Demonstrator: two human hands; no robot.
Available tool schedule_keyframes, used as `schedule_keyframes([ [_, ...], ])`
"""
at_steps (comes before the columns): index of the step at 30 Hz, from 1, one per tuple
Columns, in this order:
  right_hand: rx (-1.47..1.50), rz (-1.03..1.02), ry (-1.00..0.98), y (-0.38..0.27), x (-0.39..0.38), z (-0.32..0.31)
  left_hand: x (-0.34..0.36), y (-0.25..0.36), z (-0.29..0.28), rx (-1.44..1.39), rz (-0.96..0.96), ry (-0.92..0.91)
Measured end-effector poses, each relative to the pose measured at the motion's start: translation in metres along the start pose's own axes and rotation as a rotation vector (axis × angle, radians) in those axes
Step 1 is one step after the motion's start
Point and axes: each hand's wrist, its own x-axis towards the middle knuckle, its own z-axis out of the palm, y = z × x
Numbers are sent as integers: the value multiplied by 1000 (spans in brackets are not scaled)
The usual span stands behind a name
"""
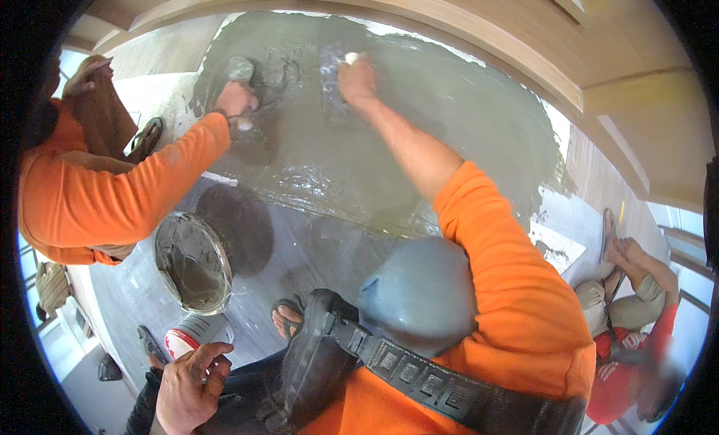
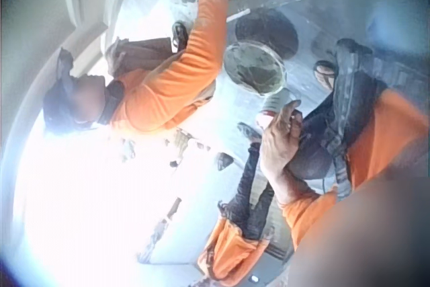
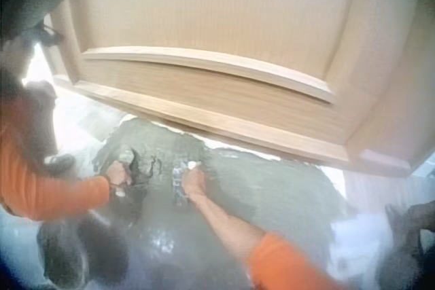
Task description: The person applies wet cement to a floor surface using a trowel, smoothing and leveling the material. Two other workers are also applying cement nearby.
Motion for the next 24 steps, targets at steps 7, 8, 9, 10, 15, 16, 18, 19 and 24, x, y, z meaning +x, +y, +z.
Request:
schedule_keyframes([
  [7,76,16,177,87,-46,-99,5,-3,-10,10,-13,-99],
  [8,88,6,234,114,-48,-121,7,-6,-11,24,70,-72],
  [9,-4,32,328,134,-47,-140,8,-5,-12,26,68,-72],
  [10,-113,66,407,165,-40,-160,10,-5,-13,29,74,-77],
  [15,-178,315,410,219,5,-214,16,-3,-18,49,96,-94],
  [16,-186,345,385,227,14,-219,18,-3,-19,50,111,-96],
  [18,-274,295,331,205,19,-190,17,-1,-18,59,105,-84],
  [19,-319,270,307,191,21,-172,16,1,-17,66,105,-78],
  [24,-298,118,158,122,13,-104,18,6,-16,79,115,-87],
])
